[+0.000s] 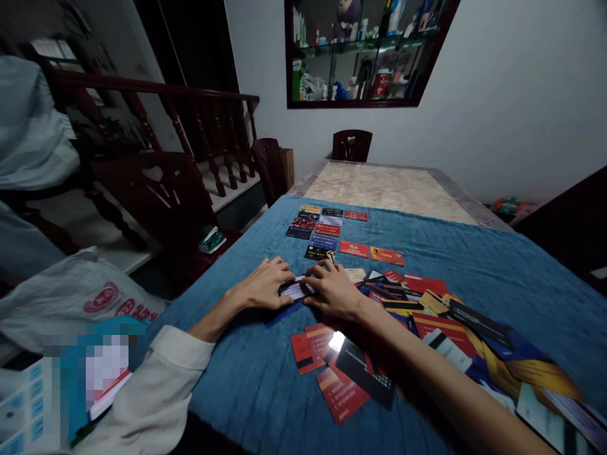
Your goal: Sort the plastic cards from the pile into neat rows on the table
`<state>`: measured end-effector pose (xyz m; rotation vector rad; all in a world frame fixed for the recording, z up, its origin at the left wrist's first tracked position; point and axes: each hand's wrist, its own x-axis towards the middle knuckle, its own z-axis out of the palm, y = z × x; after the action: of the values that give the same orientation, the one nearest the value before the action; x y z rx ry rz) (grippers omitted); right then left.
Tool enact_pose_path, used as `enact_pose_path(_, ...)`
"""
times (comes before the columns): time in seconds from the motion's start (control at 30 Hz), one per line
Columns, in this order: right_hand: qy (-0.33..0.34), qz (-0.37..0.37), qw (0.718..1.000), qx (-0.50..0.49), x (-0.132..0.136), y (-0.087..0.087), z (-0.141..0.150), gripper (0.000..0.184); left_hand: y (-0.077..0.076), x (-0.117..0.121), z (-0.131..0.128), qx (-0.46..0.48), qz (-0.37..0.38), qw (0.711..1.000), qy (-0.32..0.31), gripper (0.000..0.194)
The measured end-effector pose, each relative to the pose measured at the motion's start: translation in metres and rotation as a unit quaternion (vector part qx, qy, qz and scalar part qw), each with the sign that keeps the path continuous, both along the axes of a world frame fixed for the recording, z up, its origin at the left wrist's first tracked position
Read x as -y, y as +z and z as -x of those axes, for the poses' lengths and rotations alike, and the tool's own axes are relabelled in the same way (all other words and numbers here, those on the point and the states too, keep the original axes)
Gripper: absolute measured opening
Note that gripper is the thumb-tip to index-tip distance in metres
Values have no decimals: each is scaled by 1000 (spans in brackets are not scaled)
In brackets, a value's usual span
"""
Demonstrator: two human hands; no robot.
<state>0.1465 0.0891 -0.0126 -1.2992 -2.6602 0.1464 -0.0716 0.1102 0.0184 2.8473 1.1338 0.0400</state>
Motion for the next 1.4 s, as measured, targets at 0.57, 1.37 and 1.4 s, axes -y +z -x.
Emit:
enact_pose_path(0.57, 13, -28, 999, -27, -2, -1, -2, 27, -3, -3, 3, 25, 7, 999, -32, 18)
enact_pose_path(1.37, -126, -21, 989, -70, -8, -4, -4, 17, -20, -27, 10, 199, 10, 979, -34, 19)
enact_pose_path(1.4, -127, -19, 989, -67, -8, -4, -4, 17, -20, -27, 9, 199, 10, 979, -33, 20)
